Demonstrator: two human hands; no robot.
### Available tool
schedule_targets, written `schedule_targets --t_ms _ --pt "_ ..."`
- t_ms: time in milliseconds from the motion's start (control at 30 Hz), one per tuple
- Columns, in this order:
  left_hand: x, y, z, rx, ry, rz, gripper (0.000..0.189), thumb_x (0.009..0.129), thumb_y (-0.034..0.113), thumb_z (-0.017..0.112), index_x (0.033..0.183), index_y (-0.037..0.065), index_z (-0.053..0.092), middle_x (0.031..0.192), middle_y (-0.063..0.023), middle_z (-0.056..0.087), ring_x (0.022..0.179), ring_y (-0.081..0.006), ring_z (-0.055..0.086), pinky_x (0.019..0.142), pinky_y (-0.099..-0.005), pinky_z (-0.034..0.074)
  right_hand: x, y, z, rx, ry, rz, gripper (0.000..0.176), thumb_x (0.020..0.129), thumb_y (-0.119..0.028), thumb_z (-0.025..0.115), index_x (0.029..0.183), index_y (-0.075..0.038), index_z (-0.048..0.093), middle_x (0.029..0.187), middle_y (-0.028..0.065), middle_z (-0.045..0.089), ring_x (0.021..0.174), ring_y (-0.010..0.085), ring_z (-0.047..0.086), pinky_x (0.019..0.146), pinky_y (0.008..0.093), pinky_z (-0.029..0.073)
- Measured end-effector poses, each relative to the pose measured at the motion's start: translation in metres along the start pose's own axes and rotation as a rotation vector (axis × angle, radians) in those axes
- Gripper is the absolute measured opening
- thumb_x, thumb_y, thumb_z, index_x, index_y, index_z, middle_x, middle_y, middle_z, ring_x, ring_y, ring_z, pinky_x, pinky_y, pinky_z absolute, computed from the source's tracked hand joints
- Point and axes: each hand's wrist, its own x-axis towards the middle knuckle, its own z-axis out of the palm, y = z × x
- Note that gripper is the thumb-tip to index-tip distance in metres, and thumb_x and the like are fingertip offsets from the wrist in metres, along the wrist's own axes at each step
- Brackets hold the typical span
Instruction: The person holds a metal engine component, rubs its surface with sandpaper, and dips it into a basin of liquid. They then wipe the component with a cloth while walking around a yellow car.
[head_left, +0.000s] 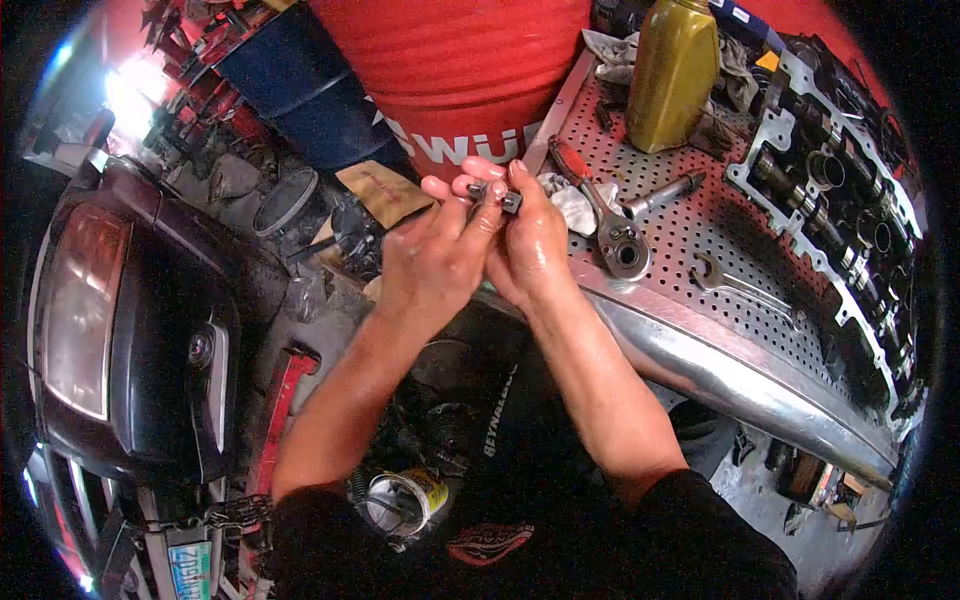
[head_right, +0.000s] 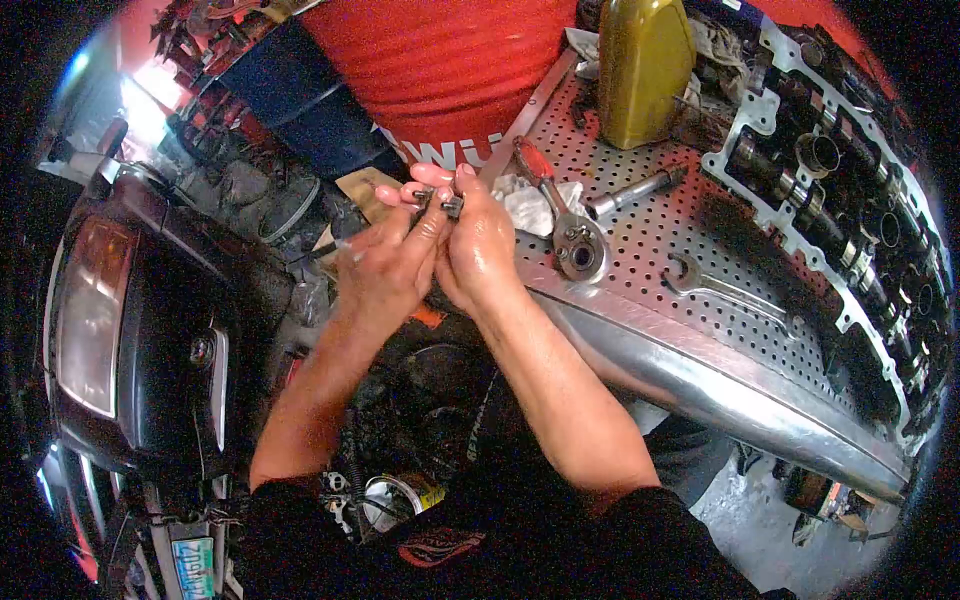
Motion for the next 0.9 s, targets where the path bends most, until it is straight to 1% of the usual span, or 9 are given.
schedule_targets --t_ms 100,167,333,467,533,667,733,833,900 --pt "-0.003 0.007 0.010 -0.938 0.013 -0.306 0.036 0.088 0.009 0.063 0.124 0.006 0.063 0.085 -0.0154 0.065 0.075 -0.0206 0.067 0.064 -0.0315 0.052 -0.006 -0.007 0.003 -0.004 -0.001 0.003 0.051 0.104 -0.035 0.026 0.111 0.009 0.051 0.082 0.0182 0.061 0.099 0.0372 0.063 0.092 0.0436 0.048" --pt "-0.003 0.007 0.003 -0.957 -0.152 -0.440 0.036 0.087 0.007 0.060 0.123 0.007 0.063 0.099 -0.0168 0.067 0.082 -0.0271 0.068 0.069 -0.0337 0.054 -0.012 -0.011 0.003 -0.002 -0.006 0.006 0.053 0.104 -0.036 0.024 0.110 0.009 0.051 0.083 0.0188 0.061 0.099 0.0378 0.064 0.093 0.0440 0.048" --pt "0.012 -0.001 -0.011 -0.189 0.065 -0.089 0.035 0.082 0.005 0.064 0.117 0.006 0.066 0.095 -0.0178 0.066 0.085 -0.0301 0.067 0.070 -0.0362 0.052 -0.005 -0.001 -0.004 -0.012 -0.057 0.044 0.058 0.102 -0.049 0.029 0.114 0.001 0.056 0.096 0.0117 0.064 0.092 0.0202 0.062 0.086 0.0311 0.049" --pt "0.008 -0.014 -0.017 -0.419 -0.050 -0.151 0.034 0.080 0.003 0.065 0.114 0.006 0.066 0.098 -0.0172 0.066 0.087 -0.0320 0.066 0.074 -0.0361 0.052 -0.004 0.004 -0.010 0.006 -0.160 0.083 0.054 0.100 -0.051 0.038 0.110 0.000 0.056 0.098 0.0084 0.063 0.088 0.0153 0.061 0.082 0.0294 0.049" --pt "0.004 -0.015 -0.020 -0.430 -0.097 -0.176 0.034 0.081 0.003 0.065 0.114 0.005 0.066 0.100 -0.0165 0.067 0.089 -0.0301 0.066 0.077 -0.0347 0.052 -0.004 -0.001 -0.014 -0.140 -0.032 0.140 0.053 0.100 -0.050 0.039 0.109 -0.001 0.056 0.094 0.0079 0.064 0.081 0.0148 0.061 0.077 0.0300 0.050" --pt "-0.007 -0.004 -0.011 -0.529 0.217 -0.181 0.033 0.083 0.004 0.064 0.116 0.005 0.063 0.106 -0.0162 0.066 0.095 -0.0305 0.066 0.081 -0.0357 0.052 -0.007 -0.003 -0.003 -0.099 0.033 0.093 0.053 0.099 -0.051 0.039 0.105 0.000 0.056 0.085 0.0084 0.064 0.065 0.0143 0.058 0.063 0.0298 0.049" --pt "-0.012 0.004 -0.016 -0.597 0.333 -0.239 0.034 0.083 0.004 0.063 0.116 0.005 0.062 0.109 -0.0175 0.064 0.097 -0.0338 0.064 0.081 -0.0394 0.052 -0.006 -0.004 -0.003 -0.146 0.036 0.056 0.051 0.100 -0.046 0.038 0.104 0.002 0.055 0.089 0.0141 0.065 0.074 0.0183 0.060 0.071 0.0321 0.050" --pt "-0.004 0.011 -0.021 -0.426 0.228 -0.067 0.035 0.084 0.006 0.062 0.119 0.004 0.059 0.106 -0.0191 0.064 0.095 -0.0362 0.064 0.081 -0.0401 0.052 -0.007 0.000 -0.004 -0.185 -0.005 0.018 0.048 0.100 -0.041 0.037 0.103 0.003 0.055 0.092 0.0200 0.066 0.086 0.0248 0.063 0.082 0.0367 0.051" --pt "-0.011 0.009 -0.010 -0.405 0.122 -0.140 0.037 0.086 0.008 0.060 0.123 0.003 0.059 0.102 -0.0190 0.065 0.088 -0.0368 0.066 0.079 -0.0406 0.052 -0.007 0.004 -0.005 -0.143 -0.097 -0.013 0.046 0.099 -0.040 0.039 0.102 0.002 0.056 0.090 0.0202 0.065 0.093 0.0297 0.063 0.089 0.0413 0.050"
